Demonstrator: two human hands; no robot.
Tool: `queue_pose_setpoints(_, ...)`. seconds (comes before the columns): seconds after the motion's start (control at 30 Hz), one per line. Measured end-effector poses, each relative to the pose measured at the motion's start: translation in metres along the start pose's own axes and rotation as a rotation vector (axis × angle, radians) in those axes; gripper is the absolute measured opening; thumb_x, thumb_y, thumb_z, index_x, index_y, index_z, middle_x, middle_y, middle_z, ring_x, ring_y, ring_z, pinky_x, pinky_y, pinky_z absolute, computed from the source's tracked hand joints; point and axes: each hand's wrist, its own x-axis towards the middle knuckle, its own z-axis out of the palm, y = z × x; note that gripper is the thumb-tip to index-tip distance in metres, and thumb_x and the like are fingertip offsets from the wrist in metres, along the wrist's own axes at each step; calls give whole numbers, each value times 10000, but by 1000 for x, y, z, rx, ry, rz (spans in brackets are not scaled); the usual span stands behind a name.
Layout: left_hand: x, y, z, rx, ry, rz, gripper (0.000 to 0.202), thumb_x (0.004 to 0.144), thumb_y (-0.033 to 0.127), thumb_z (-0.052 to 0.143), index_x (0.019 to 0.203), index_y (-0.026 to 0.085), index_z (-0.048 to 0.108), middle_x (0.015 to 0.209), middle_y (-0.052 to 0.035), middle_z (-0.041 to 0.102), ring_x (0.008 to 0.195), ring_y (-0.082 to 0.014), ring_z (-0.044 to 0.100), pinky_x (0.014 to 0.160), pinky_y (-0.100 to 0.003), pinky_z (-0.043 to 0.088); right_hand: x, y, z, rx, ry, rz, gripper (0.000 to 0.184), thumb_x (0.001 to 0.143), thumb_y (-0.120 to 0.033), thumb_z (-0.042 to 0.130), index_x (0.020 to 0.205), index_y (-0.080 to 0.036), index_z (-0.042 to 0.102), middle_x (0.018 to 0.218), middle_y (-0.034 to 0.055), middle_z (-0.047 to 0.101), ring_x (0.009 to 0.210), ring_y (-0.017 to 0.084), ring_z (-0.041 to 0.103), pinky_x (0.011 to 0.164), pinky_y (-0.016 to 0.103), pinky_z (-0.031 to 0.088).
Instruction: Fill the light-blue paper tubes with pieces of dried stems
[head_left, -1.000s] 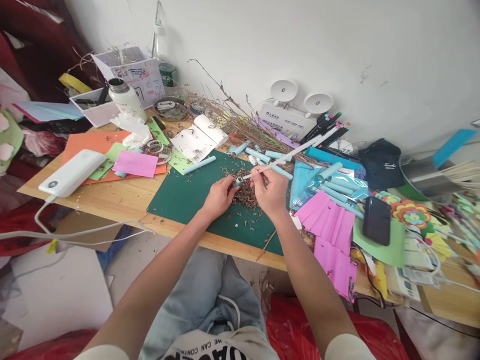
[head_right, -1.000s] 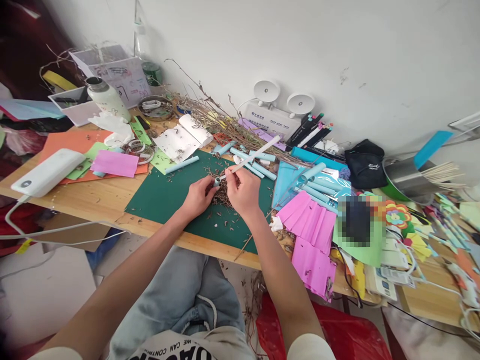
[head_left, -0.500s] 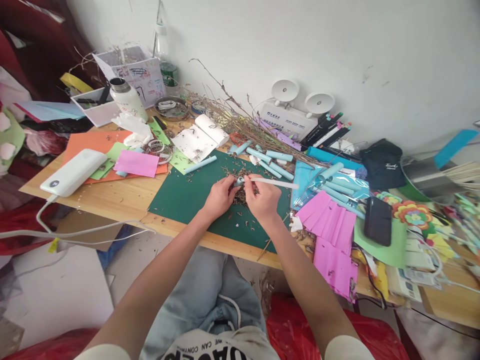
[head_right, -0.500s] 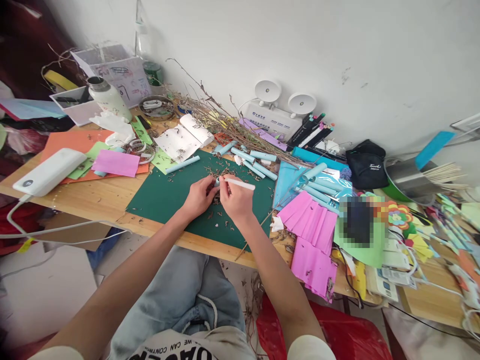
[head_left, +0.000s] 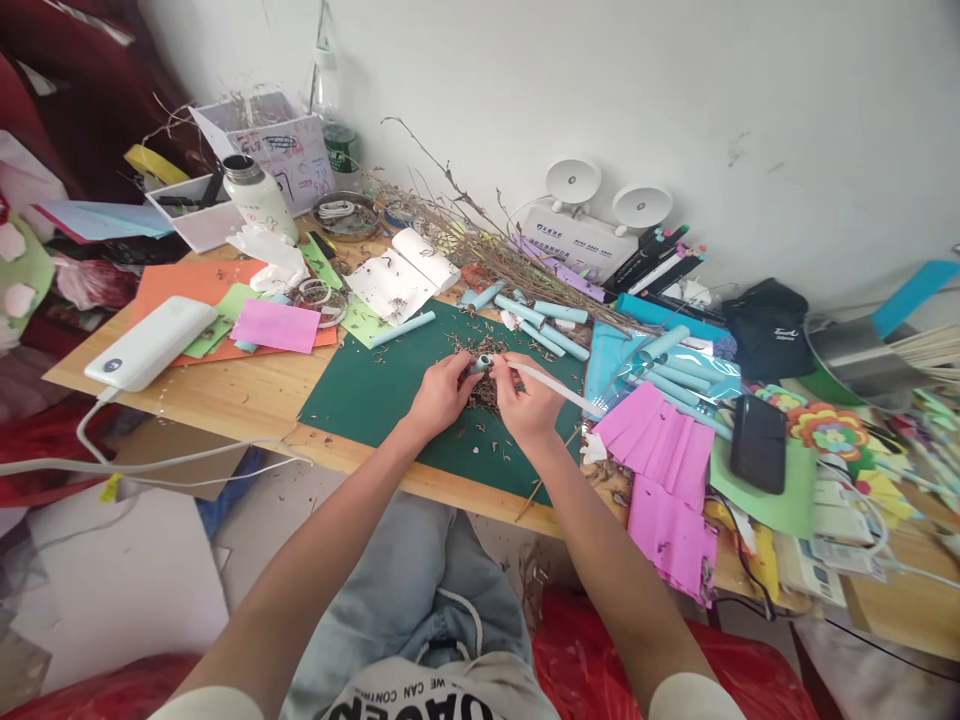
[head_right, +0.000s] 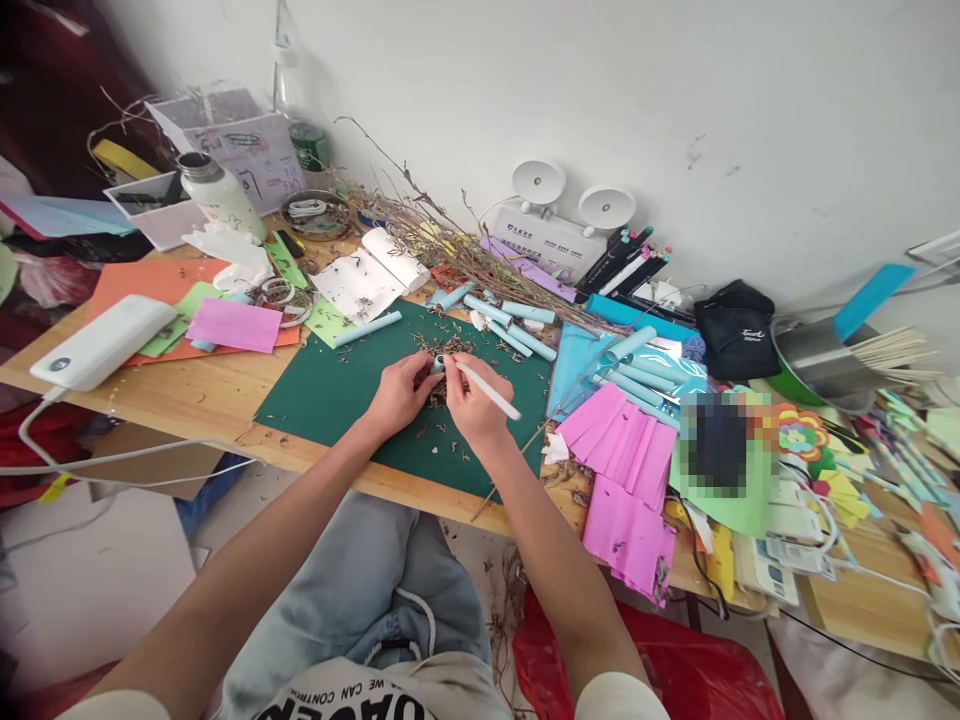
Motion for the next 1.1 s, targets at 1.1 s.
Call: queue_pose_setpoints(1.1, -1, -1, 1, 20, 5, 7, 155, 939, 244, 531, 813, 214, 446, 809, -17, 548, 725, -161, 487, 655, -261, 378, -13, 2, 11, 179, 1, 116, 252, 964, -387, 533, 914, -212, 707, 819, 66, 762, 720, 194, 737, 685, 311, 591)
